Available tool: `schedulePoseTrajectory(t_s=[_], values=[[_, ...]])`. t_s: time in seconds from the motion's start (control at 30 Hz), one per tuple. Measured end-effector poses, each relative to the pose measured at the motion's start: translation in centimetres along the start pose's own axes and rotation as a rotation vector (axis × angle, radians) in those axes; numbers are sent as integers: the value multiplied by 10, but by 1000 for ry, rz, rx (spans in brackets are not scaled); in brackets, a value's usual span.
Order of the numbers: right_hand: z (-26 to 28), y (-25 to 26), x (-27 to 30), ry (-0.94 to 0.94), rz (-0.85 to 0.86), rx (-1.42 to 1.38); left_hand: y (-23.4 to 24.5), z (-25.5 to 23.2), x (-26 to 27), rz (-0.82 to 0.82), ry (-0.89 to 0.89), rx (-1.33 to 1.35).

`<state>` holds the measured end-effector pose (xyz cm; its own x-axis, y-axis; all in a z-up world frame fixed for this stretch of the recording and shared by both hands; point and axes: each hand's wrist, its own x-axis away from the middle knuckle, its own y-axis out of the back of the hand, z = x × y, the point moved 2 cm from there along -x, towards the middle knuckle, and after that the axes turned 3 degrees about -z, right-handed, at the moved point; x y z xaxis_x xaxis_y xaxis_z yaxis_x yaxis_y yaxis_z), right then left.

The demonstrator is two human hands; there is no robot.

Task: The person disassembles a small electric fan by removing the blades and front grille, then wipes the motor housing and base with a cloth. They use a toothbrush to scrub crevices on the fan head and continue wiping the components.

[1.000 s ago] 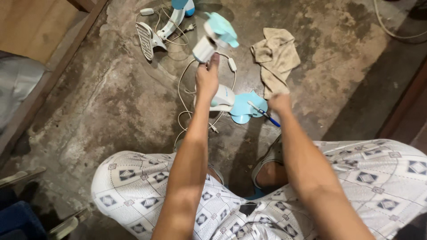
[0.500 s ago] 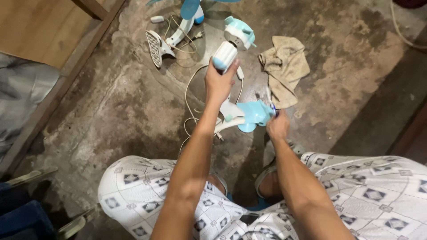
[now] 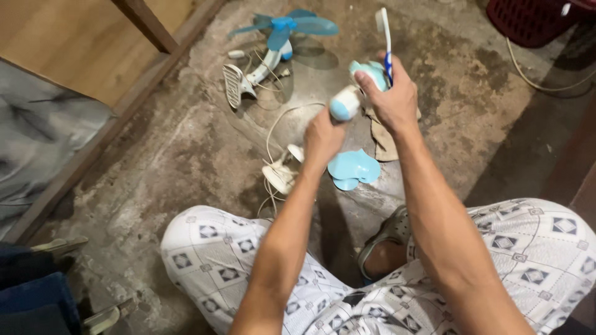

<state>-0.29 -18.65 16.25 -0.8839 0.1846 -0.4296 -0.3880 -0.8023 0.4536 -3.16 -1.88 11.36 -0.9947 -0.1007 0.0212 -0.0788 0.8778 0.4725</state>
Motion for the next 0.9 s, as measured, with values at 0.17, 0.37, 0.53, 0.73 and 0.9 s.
schedulePoseTrajectory(t_s=[0.17, 0.37, 0.53, 0.73, 0.9], values=[[11, 17, 15, -251, 83, -78, 12, -24, 34, -30, -78, 32], [0, 23, 31, -335, 65, -131, 16, -31, 52, -31, -52, -6], [-6, 28, 28, -379, 84, -73, 11, -33, 52, -39, -68, 23], [-26, 23, 26, -479, 184, -357, 4, -20, 49, -17, -95, -14], [-42, 17, 35, -440, 149, 4, 1, -3, 39, 142, -144, 131]])
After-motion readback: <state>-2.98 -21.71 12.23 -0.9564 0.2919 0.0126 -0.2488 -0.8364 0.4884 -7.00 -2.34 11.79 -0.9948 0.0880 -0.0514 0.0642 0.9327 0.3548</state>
